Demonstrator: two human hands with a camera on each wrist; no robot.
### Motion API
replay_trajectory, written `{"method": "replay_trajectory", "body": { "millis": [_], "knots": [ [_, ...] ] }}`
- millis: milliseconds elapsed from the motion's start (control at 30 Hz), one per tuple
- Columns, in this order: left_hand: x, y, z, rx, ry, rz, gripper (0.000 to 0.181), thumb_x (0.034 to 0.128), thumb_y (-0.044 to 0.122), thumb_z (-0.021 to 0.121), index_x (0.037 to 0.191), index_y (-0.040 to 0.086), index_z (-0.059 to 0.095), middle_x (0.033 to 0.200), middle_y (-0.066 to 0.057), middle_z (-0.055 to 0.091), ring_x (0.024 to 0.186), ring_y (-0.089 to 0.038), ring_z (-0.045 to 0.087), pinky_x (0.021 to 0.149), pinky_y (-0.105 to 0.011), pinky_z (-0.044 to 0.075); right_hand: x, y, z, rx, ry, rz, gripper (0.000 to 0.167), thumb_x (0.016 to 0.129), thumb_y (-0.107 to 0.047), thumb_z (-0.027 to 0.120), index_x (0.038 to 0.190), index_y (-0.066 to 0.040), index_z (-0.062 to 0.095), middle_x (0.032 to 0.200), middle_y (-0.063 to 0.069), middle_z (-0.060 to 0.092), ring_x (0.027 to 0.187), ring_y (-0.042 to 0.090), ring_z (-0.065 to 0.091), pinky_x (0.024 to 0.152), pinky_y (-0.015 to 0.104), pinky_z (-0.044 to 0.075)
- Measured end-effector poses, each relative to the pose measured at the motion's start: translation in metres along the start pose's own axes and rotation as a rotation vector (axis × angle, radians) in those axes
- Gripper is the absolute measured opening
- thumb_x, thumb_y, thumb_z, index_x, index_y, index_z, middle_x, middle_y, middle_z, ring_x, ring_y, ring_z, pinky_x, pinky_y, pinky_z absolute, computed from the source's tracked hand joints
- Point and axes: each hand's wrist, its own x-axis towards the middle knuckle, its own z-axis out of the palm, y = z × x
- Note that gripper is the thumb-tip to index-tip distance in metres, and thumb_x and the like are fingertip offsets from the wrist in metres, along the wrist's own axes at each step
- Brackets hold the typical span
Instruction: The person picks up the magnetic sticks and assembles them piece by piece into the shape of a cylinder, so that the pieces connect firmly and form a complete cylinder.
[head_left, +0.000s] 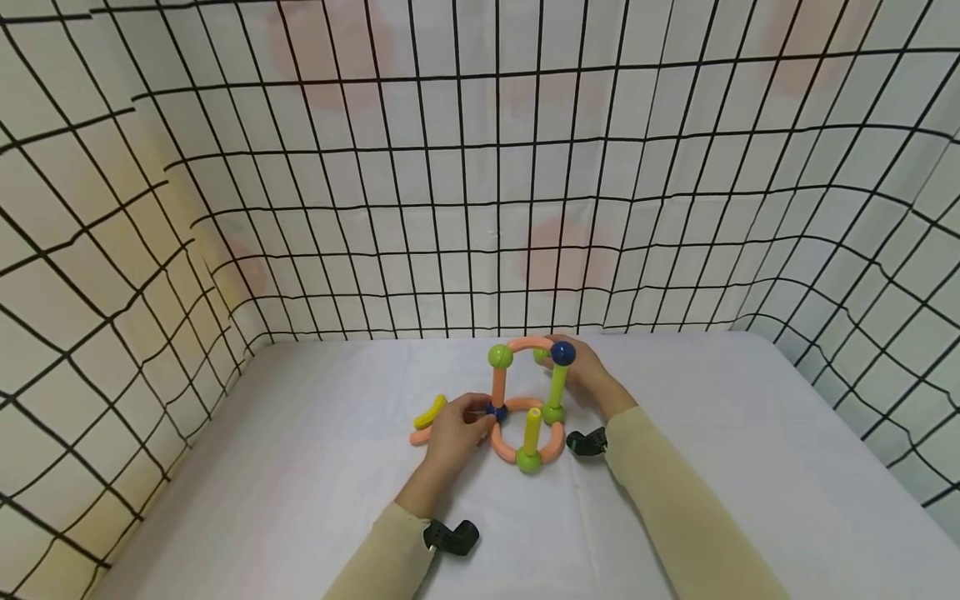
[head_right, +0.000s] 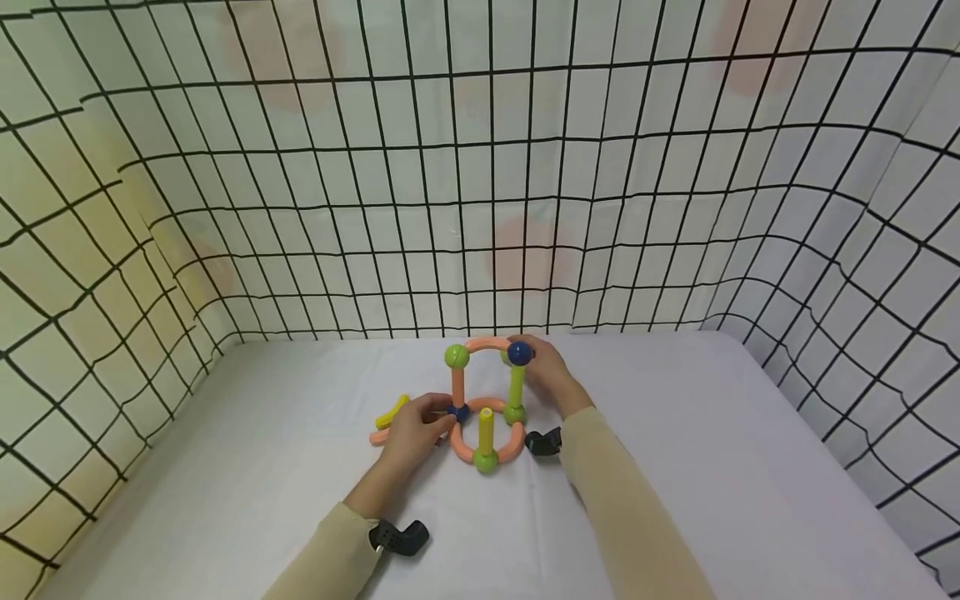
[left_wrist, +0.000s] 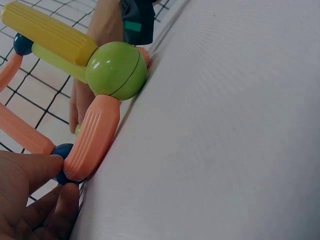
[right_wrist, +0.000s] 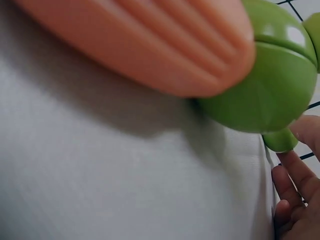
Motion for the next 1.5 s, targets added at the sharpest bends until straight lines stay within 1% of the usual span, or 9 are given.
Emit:
{"method": "replay_trajectory", "body": {
  "millis": [167, 500, 600, 700, 800, 900, 1067, 1233, 1500],
  "knots": [
    [0.001, -0.001, 0.001, -0.022, -0.006, 0.009, 0.030, 0.0933, 0.018, 0.070, 0.123, 0.014, 0.068, 0.113, -0.008, 0.071, 0.082, -0.014, 0.063, 0.067, -0.026, 0.057, 0.000, -0.001, 0.000, 0.053, 0.019, 0.050, 0.025, 0.092, -0.021, 0.067, 0.117, -0.018, 0.063, 0.121, 0.006, 0.063, 0.104, 0.027, 0.054, 0.091, 0.037, 0.046],
    [0.003, 0.003, 0.000, -0.018, -0.009, 0.002, 0.031, 0.0930, 0.018, 0.071, 0.123, 0.015, 0.068, 0.114, -0.007, 0.071, 0.085, -0.015, 0.062, 0.067, -0.026, 0.057, 0.000, -0.003, -0.004, 0.008, 0.054, 0.064, 0.024, 0.091, -0.023, 0.067, 0.114, -0.017, 0.063, 0.112, 0.007, 0.064, 0.093, 0.027, 0.054, 0.077, 0.033, 0.045],
    [0.004, 0.004, 0.001, -0.019, -0.009, 0.010, 0.030, 0.0929, 0.018, 0.071, 0.123, 0.015, 0.068, 0.113, -0.006, 0.071, 0.086, -0.015, 0.063, 0.066, -0.026, 0.057, -0.003, 0.001, -0.007, 0.057, 0.054, 0.078, 0.023, 0.092, -0.026, 0.067, 0.114, -0.017, 0.065, 0.115, 0.007, 0.063, 0.096, 0.029, 0.053, 0.079, 0.036, 0.046],
    [0.005, 0.003, 0.003, -0.020, -0.010, 0.023, 0.030, 0.0929, 0.018, 0.071, 0.122, 0.015, 0.068, 0.113, -0.006, 0.071, 0.085, -0.014, 0.062, 0.065, -0.025, 0.056, -0.009, 0.006, -0.013, 0.112, 0.085, 0.081, 0.029, 0.095, -0.023, 0.063, 0.124, -0.017, 0.063, 0.130, 0.010, 0.061, 0.115, 0.033, 0.054, 0.097, 0.046, 0.048],
    [0.004, 0.001, 0.004, -0.020, -0.012, 0.031, 0.030, 0.0927, 0.018, 0.071, 0.122, 0.014, 0.069, 0.115, -0.006, 0.071, 0.084, -0.013, 0.062, 0.064, -0.024, 0.055, -0.020, 0.011, -0.019, 0.154, 0.122, 0.080, 0.038, 0.098, -0.020, 0.060, 0.135, -0.015, 0.057, 0.142, 0.013, 0.055, 0.135, 0.034, 0.047, 0.113, 0.052, 0.039],
    [0.002, 0.000, 0.004, -0.018, -0.005, 0.030, 0.029, 0.0925, 0.018, 0.071, 0.121, 0.015, 0.069, 0.113, -0.006, 0.072, 0.084, -0.013, 0.063, 0.063, -0.024, 0.055, -0.034, 0.014, -0.023, 0.173, 0.148, 0.080, 0.046, 0.097, -0.026, 0.063, 0.141, -0.014, 0.053, 0.146, 0.014, 0.052, 0.139, 0.034, 0.044, 0.115, 0.050, 0.038],
    [0.001, 0.001, 0.003, -0.008, 0.009, 0.034, 0.028, 0.0925, 0.019, 0.071, 0.121, 0.015, 0.069, 0.111, -0.005, 0.072, 0.084, -0.012, 0.063, 0.063, -0.023, 0.055, -0.063, 0.012, -0.027, 0.171, 0.175, 0.077, 0.050, 0.096, -0.033, 0.066, 0.141, -0.014, 0.053, 0.142, 0.013, 0.055, 0.125, 0.030, 0.054, 0.100, 0.040, 0.049],
    [0.001, 0.002, 0.002, -0.015, 0.006, 0.022, 0.029, 0.0930, 0.019, 0.071, 0.122, 0.014, 0.069, 0.113, -0.006, 0.072, 0.083, -0.013, 0.063, 0.064, -0.024, 0.055, -0.095, 0.004, -0.029, 0.179, 0.193, 0.001, 0.046, 0.098, -0.033, 0.064, 0.138, -0.014, 0.054, 0.137, 0.012, 0.059, 0.105, 0.020, 0.058, 0.085, 0.028, 0.048],
    [0.000, 0.001, 0.002, -0.020, 0.003, -0.010, 0.030, 0.0934, 0.019, 0.071, 0.123, 0.015, 0.068, 0.114, -0.006, 0.070, 0.083, -0.015, 0.061, 0.068, -0.025, 0.056, -0.144, -0.017, -0.029, 0.221, 0.203, -0.082, 0.045, 0.096, -0.037, 0.067, 0.134, -0.016, 0.056, 0.130, 0.006, 0.060, 0.102, 0.009, 0.059, 0.083, 0.019, 0.051]
  ]
}}
